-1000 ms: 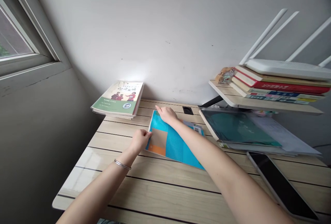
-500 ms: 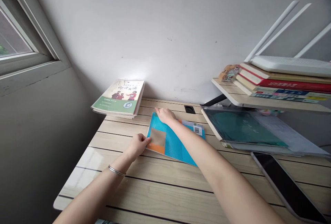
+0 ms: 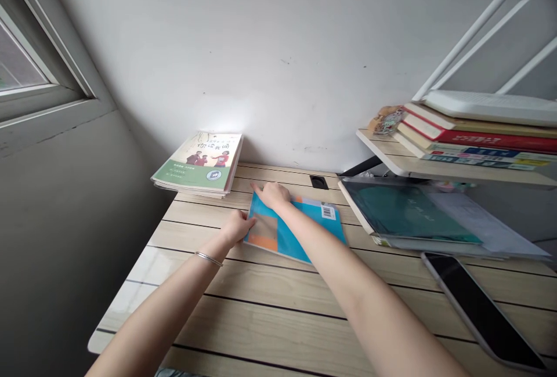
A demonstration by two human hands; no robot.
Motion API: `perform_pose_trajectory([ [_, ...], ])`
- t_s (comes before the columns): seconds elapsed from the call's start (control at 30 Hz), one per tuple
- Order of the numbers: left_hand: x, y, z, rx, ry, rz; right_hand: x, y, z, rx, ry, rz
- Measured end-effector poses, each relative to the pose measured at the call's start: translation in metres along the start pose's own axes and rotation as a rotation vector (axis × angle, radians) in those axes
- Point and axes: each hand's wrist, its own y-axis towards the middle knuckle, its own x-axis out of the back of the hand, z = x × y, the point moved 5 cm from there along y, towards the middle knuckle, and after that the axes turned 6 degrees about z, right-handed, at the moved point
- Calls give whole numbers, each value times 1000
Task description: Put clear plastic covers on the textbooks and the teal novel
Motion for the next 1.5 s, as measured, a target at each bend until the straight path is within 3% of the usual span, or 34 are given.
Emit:
perform_pose_trajectory([
  [0.2, 3, -14, 6, -17, 156, -46, -7, 3, 3, 26, -8, -24],
  [0.27, 3, -26, 5, -54, 339, -75, -6, 1, 6, 28, -11, -60],
  [0.4, -4, -54, -4, -194, 826, -200, -3, -10, 14, 64, -27, -172],
  [0.5, -13, -70, -12, -380, 962, -277, -5, -22, 17, 125, -5, -201],
  [0.63, -14, -69, -16, -611, 777, -291, -11, -48, 13, 248, 50, -80],
  [0.77, 8, -49, -8, -465, 424, -347, -3, -84, -4, 380, 90, 1],
  [0.83, 16, -40, -3, -378, 277, -276, 5, -105, -17, 428, 132, -2],
  [0.97, 16, -35, -2, -463, 145, -115, 19, -165, -35, 590, 126, -168],
  [1.03, 14, -33, -1, -500, 125, -111, 17, -198, -34, 675, 43, -287],
  [1.13, 10, -27, 0, -470, 81, -117, 5, -226, -22, 676, -36, -452],
  [1.23, 7, -22, 0, -430, -6, -128, -5, -221, -4, 655, -55, -582],
  [1.33, 11, -26, 9, -390, -22, -253, -3, -196, 7, 619, -29, -627],
  [1.4, 11, -35, 17, -381, 53, -345, 4, -184, 9, 568, 17, -635],
  [1.5, 1, -52, 25, -486, 238, -340, 14, -181, 9, 527, 55, -673],
])
